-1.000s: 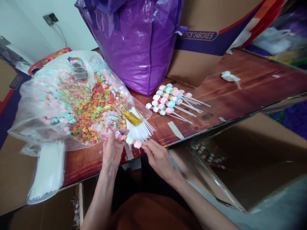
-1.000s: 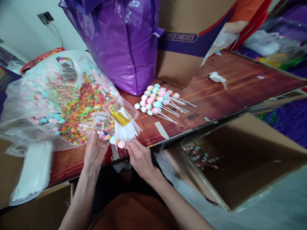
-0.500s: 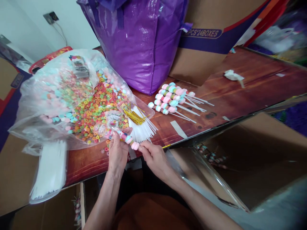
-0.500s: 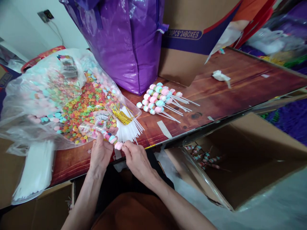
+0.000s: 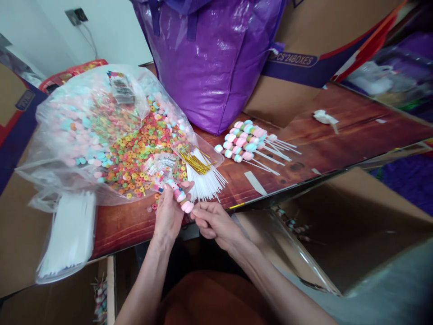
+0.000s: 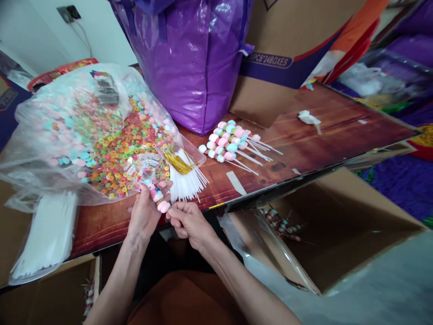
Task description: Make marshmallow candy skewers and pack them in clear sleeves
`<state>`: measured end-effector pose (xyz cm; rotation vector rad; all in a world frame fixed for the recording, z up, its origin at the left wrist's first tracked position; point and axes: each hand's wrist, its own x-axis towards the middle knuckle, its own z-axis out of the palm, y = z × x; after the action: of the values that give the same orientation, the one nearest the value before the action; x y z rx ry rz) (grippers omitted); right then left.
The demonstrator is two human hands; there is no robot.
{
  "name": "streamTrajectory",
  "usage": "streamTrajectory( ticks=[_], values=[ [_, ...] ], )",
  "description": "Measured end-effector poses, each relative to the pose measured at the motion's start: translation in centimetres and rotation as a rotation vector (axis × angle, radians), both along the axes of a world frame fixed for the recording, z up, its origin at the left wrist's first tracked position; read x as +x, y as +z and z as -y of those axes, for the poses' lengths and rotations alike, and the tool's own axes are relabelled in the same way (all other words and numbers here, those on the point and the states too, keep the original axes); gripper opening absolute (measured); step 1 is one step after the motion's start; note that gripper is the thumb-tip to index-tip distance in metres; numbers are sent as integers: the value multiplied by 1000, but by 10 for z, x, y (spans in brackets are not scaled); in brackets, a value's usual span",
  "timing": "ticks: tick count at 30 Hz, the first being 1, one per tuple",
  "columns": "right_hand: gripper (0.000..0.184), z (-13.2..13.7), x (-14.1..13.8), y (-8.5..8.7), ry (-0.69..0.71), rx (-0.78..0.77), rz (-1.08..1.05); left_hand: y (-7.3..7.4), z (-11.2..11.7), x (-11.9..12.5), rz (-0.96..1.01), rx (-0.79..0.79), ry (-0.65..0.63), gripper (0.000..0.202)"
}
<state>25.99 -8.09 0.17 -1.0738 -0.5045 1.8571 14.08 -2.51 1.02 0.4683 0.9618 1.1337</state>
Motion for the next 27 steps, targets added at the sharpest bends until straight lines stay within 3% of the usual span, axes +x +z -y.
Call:
streamTrajectory(
  ticks=[2,5,8,10,13,18,21,24,27],
  values=[
    [31,1,-1,-2,-8,47,105,-1,0,-1,13,10,-27,36],
    [30,8,-4,-5,-102,263,522,0,1,1,24,27,-41,35],
    [27,19,-10,-6,-174,503,967,2,2,5,12,12,35,32],
    [26,25,-15,-6,-189,570,1079,3,3,7,10,8,83,29],
    [26,27,-19,-6,-206,525,980,6,4,8,-1,-5,97,28],
    [30,17,-18,-7,-148,215,399,5,6,6,-22,-17,55,34],
    [27,12,-17,-7,-120,105,239,2,7,3,-19,7,11,32],
    [29,9,-15,-5,-130,153,288,0,7,1,4,43,-29,29],
    [31,8,-17,-4,-198,348,588,-1,8,2,12,59,-63,29]
  ],
)
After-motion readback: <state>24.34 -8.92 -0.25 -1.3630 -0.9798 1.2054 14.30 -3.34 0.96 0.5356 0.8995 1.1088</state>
